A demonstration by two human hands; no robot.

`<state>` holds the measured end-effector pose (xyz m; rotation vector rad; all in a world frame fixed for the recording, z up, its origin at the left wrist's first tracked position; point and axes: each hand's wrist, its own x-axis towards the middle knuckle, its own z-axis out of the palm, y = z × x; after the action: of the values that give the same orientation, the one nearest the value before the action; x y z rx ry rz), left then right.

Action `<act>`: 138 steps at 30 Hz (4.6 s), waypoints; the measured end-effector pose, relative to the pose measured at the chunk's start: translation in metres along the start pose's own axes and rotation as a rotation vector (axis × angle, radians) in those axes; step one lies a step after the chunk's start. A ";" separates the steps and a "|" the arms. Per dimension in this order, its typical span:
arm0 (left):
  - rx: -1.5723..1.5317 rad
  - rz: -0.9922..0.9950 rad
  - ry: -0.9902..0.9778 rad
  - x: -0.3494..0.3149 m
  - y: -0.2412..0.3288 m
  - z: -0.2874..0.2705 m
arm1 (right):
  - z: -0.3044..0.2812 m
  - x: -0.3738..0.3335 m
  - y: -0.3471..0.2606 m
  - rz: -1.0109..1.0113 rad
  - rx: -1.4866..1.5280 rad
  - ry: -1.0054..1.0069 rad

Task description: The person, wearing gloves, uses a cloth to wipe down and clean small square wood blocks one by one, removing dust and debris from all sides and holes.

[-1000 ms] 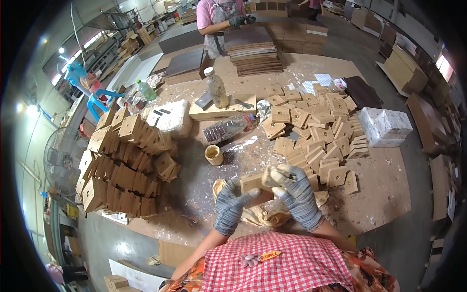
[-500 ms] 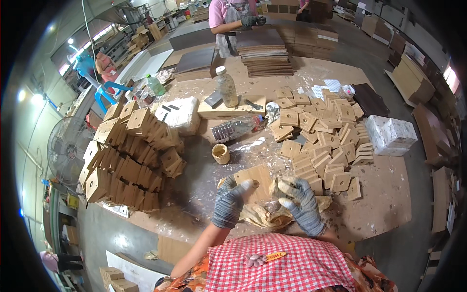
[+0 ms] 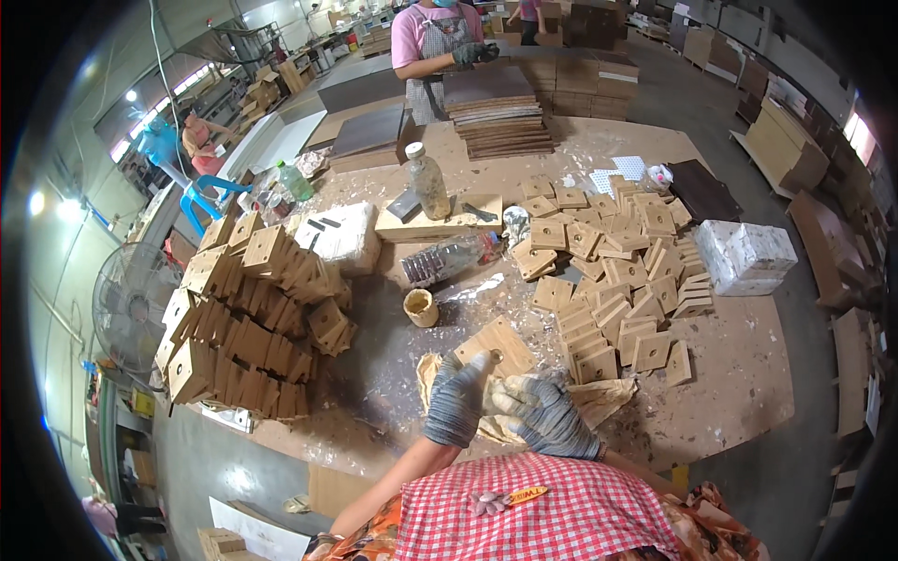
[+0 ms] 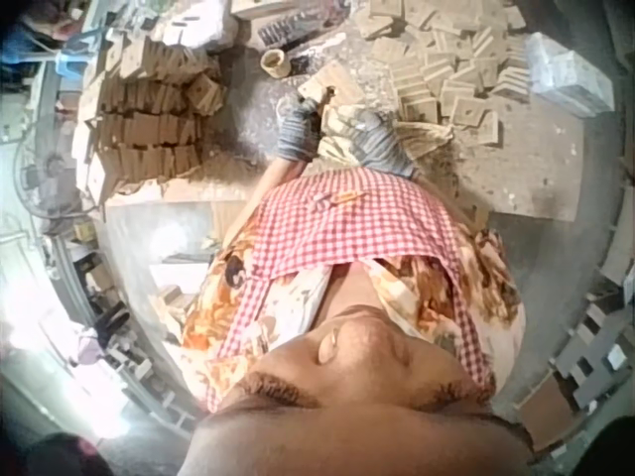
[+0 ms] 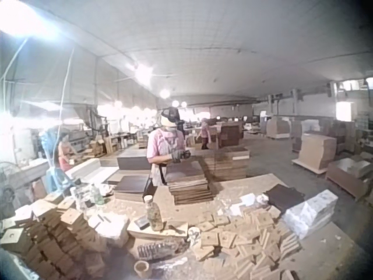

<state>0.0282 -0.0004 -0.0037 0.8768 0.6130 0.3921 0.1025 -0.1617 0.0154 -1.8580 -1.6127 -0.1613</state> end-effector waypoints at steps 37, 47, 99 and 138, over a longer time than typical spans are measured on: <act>0.064 -0.041 -0.232 -0.012 0.020 -0.006 | -0.028 0.014 0.024 0.393 0.591 0.252; -0.030 -0.101 -0.307 -0.018 0.018 -0.010 | -0.028 0.005 0.031 0.432 0.651 0.183; 1.010 0.449 -0.369 -0.022 0.042 0.016 | -0.042 0.012 0.011 0.423 0.666 0.235; 1.031 0.287 -0.248 0.016 -0.029 -0.051 | 0.004 -0.017 0.034 0.611 0.582 0.215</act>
<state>0.0104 0.0213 -0.0575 1.9820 0.4366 0.1962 0.1290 -0.1748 -0.0095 -1.6976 -0.7750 0.3318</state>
